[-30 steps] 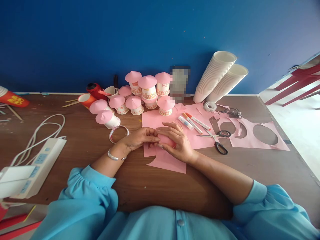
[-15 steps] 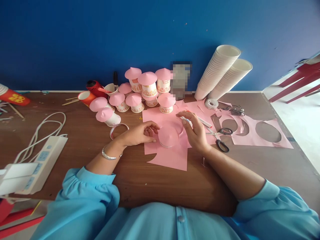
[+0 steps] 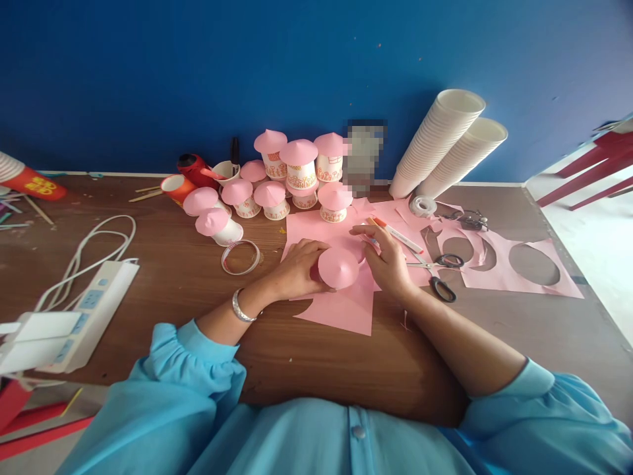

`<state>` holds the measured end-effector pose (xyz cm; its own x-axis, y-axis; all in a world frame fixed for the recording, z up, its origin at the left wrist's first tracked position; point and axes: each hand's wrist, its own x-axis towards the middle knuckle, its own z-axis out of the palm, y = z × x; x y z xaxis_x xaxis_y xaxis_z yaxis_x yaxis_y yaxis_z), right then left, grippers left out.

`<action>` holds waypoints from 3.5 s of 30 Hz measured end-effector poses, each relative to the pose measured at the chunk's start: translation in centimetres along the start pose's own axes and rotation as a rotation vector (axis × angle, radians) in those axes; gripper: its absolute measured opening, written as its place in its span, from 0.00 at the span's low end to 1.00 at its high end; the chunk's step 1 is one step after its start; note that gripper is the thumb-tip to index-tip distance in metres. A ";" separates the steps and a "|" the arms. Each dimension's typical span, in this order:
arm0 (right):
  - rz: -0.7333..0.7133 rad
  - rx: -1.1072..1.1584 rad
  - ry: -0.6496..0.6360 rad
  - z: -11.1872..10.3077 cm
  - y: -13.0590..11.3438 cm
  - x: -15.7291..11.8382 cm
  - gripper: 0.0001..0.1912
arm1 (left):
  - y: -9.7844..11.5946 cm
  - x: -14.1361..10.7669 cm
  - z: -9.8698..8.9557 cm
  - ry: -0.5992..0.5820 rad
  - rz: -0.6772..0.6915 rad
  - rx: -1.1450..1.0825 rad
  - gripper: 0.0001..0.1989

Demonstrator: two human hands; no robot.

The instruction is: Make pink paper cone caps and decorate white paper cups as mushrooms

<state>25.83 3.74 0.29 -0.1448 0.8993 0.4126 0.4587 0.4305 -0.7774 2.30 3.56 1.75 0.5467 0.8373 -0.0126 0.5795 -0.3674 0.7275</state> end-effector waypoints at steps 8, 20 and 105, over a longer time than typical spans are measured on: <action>0.012 -0.016 0.007 0.2 0.1 -0.1 0.18 | 1.5 0.0 -0.7 0.259 -0.051 -0.161 0.26; -0.178 -0.119 -0.159 2.1 -0.9 -1.3 0.20 | -0.4 0.7 1.8 0.532 0.023 -0.001 0.34; -0.010 -1.035 -0.188 -15.9 1.8 -12.5 0.19 | 2.8 -1.1 0.9 0.398 0.179 -0.238 0.33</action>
<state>42.43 -7.89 1.28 -0.2459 0.9316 0.2677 0.9691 0.2421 0.0476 3.86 1.29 3.14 0.3251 0.8763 0.3557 0.3184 -0.4555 0.8313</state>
